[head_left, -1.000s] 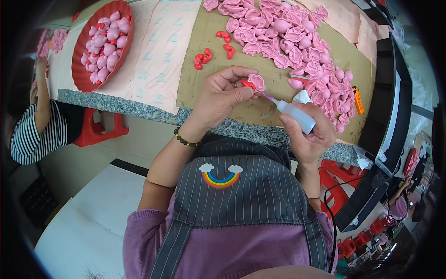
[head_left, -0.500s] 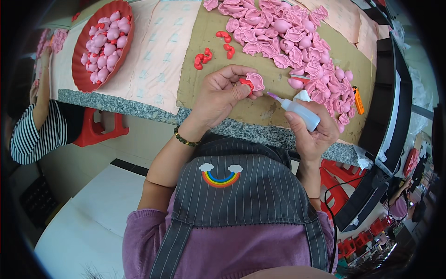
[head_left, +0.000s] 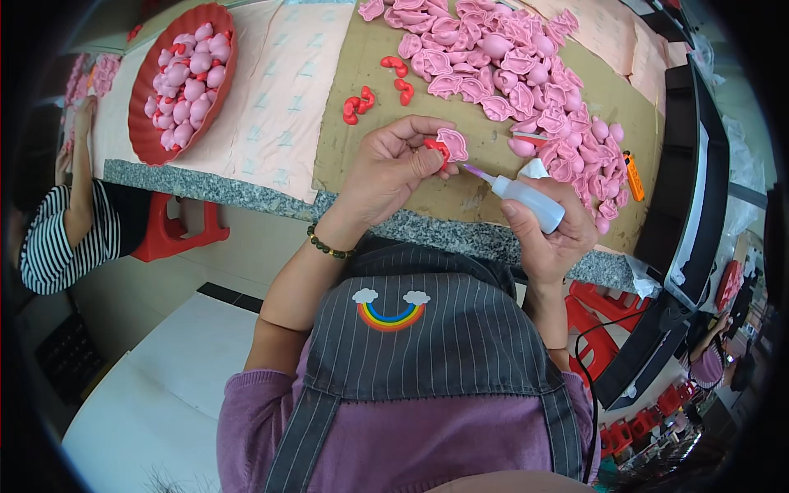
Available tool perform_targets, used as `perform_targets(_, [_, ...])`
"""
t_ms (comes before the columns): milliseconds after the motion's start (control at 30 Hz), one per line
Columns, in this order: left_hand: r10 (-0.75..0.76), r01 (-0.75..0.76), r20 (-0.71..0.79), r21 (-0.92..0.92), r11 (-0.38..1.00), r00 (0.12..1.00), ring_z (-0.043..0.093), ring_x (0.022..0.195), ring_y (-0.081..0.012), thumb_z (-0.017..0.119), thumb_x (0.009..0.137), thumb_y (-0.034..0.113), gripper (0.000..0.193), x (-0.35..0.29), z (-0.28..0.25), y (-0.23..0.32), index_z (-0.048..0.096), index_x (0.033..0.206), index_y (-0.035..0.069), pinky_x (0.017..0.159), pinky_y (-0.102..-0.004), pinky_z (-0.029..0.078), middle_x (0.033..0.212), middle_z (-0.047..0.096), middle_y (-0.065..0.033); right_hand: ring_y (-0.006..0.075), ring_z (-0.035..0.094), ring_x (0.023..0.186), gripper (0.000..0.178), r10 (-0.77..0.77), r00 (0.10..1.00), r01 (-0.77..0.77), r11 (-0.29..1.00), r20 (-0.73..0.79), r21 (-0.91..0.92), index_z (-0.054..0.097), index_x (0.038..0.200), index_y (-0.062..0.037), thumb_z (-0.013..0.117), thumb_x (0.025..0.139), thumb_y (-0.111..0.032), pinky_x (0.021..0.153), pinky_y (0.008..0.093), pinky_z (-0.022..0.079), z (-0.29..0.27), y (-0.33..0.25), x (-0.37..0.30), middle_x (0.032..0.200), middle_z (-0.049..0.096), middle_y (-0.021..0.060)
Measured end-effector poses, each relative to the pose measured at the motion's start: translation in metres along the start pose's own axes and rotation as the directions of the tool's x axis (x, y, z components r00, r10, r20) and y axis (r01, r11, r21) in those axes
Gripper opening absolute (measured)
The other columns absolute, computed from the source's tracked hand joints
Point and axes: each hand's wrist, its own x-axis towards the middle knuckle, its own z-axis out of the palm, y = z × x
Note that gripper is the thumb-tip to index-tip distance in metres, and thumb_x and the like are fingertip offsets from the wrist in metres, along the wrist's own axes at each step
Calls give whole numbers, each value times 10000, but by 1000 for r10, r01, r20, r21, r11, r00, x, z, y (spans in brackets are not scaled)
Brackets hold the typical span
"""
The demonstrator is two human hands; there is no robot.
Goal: Assembling toy flowers by gluing red center pieces to pink petals.
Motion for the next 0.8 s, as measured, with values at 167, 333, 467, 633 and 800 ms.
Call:
perform_targets(167, [2, -2, 13, -3, 1000, 1000, 600, 819, -178, 583, 832, 32, 352, 0, 0, 0, 481, 1161, -40, 744, -275, 497, 968, 604, -118, 58, 533, 632, 201, -18, 999, 19, 999, 29, -28, 622, 863, 19, 729, 707, -50, 582, 188, 412, 1, 2, -1, 734, 614, 32])
perform_targets(333, [8, -8, 2, 4, 1000, 1000, 599, 816, -175, 581, 830, 19, 349, 0, 2, 0, 479, 1158, -48, 744, -272, 496, 968, 600, -119, 54, 531, 630, 206, 4, 999, -3, 1000, 35, -25, 620, 865, 19, 730, 705, -51, 581, 183, 409, -1, 2, 0, 726, 610, 29])
perform_targets(467, [-9, 9, 10, 8, 1000, 1000, 599, 818, -174, 576, 831, 13, 354, -2, 0, 0, 479, 1165, -54, 737, -271, 496, 977, 598, -126, 55, 531, 637, 218, 21, 1000, -21, 1000, 8, 19, 617, 878, 19, 729, 706, -55, 587, 182, 407, 0, 2, -1, 724, 607, 25])
perform_targets(633, [-30, 29, 39, 22, 999, 999, 600, 825, -177, 572, 834, 13, 368, -2, 2, 2, 477, 1181, -64, 733, -271, 497, 979, 601, -133, 61, 532, 648, 220, 17, 998, -14, 999, -55, 44, 617, 886, 17, 724, 709, -57, 599, 186, 408, 0, 0, 0, 742, 609, 27])
perform_targets(800, [-12, 11, 20, 54, 998, 1000, 606, 792, -160, 565, 839, 1, 320, -2, 6, 3, 510, 1149, -60, 712, -261, 504, 926, 613, -121, 62, 532, 656, 213, 23, 998, -19, 997, -51, 77, 616, 885, 14, 719, 712, -53, 605, 189, 410, 2, 0, 2, 749, 609, 28])
